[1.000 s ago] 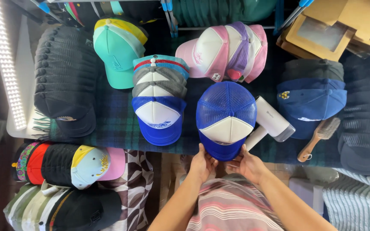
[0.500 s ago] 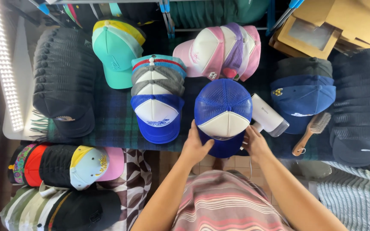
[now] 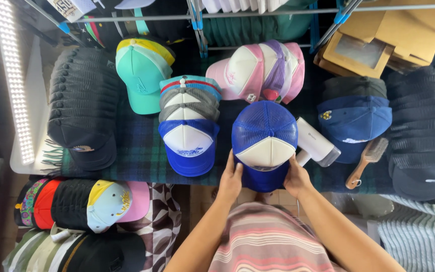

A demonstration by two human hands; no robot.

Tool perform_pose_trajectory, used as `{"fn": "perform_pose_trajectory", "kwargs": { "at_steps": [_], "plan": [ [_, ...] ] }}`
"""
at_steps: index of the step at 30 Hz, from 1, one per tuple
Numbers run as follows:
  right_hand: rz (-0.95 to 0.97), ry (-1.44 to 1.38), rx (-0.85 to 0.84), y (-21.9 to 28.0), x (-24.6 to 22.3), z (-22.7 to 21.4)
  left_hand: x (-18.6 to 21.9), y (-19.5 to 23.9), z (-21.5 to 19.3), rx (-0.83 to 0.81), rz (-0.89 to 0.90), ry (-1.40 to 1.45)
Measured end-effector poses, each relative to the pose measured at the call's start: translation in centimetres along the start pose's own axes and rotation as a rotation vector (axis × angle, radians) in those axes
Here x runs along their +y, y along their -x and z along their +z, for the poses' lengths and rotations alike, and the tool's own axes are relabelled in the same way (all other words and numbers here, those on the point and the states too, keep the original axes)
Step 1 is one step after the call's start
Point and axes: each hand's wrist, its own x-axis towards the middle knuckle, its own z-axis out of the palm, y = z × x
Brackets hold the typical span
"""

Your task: The person cleans a blue and white trucker cap by brushing it with a wooden brush and then using a handheld steamer to smooth the fabric. They repeat this process on the cap, holding it steady with one hand while operating the tools with the other.

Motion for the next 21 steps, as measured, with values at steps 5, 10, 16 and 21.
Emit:
{"fn": "perform_pose_trajectory", "kwargs": {
  "at_steps": [5, 10, 16, 21],
  "plan": [
    [0.013, 0.001, 0.050, 4.7, -1.3, 3.1, -5.2, -1.4, 2.5, 0.132, -0.259, 0.523],
    [0.028, 0.038, 0.083, 2.9, 0.2, 1.5, -6.2, -2.3, 3.1, 0.086, -0.360, 0.687],
    [0.007, 0.000, 0.077, 2.7, -0.1, 1.9, -8.9, -3.7, 1.4, 0.177, -0.293, 0.394],
    [0.001, 0.026, 0.108, -2.2, 3.8, -2.5, -6.3, -3.5, 1.9, 0.209, -0.221, 0.289]
  ]
}}
